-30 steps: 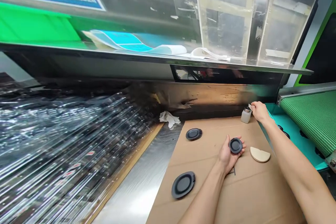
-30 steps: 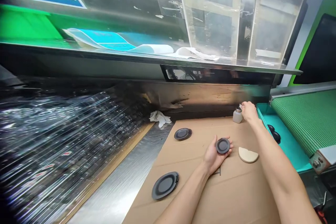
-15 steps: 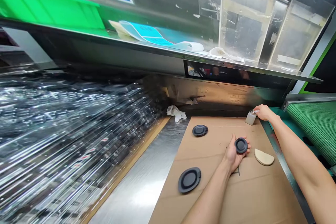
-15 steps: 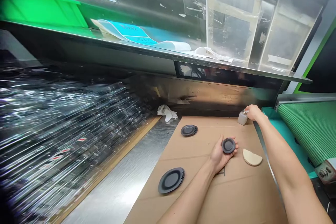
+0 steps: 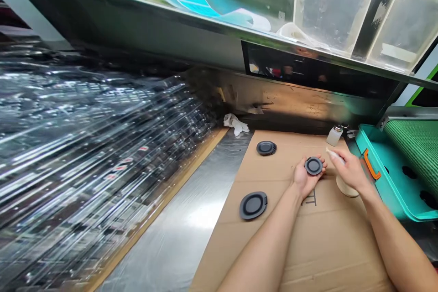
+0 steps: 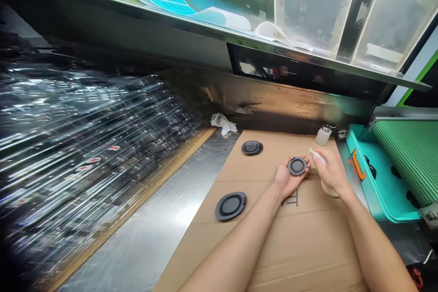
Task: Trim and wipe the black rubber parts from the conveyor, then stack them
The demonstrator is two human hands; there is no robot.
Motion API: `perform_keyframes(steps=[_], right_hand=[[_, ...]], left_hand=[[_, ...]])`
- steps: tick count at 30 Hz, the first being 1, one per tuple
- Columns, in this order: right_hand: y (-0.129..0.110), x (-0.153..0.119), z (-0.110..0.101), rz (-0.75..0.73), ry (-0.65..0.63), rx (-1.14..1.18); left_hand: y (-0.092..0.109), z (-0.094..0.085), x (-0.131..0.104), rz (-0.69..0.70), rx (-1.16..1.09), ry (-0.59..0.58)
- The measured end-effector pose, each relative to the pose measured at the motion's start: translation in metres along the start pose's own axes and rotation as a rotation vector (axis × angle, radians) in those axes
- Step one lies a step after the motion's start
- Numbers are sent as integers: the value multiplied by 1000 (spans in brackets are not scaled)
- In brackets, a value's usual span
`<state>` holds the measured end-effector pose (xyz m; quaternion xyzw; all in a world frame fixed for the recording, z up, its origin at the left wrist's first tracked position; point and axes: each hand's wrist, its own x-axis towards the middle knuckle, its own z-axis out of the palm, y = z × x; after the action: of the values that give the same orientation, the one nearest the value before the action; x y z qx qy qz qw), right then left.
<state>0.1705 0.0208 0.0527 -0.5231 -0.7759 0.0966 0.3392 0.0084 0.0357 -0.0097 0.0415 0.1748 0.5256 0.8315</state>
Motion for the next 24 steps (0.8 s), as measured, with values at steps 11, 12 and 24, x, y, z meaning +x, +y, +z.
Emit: perform_keyframes(steps=[11, 12, 24], right_hand=[[-9, -32, 48, -209, -174, -154], [-8, -32, 47, -203, -162, -187], [-11, -27, 60, -97, -6, -244]], left_hand=[[-10, -4, -1, 0, 138, -21], [-10, -4, -2, 3, 141, -26], [-12, -5, -5, 23, 128, -7]])
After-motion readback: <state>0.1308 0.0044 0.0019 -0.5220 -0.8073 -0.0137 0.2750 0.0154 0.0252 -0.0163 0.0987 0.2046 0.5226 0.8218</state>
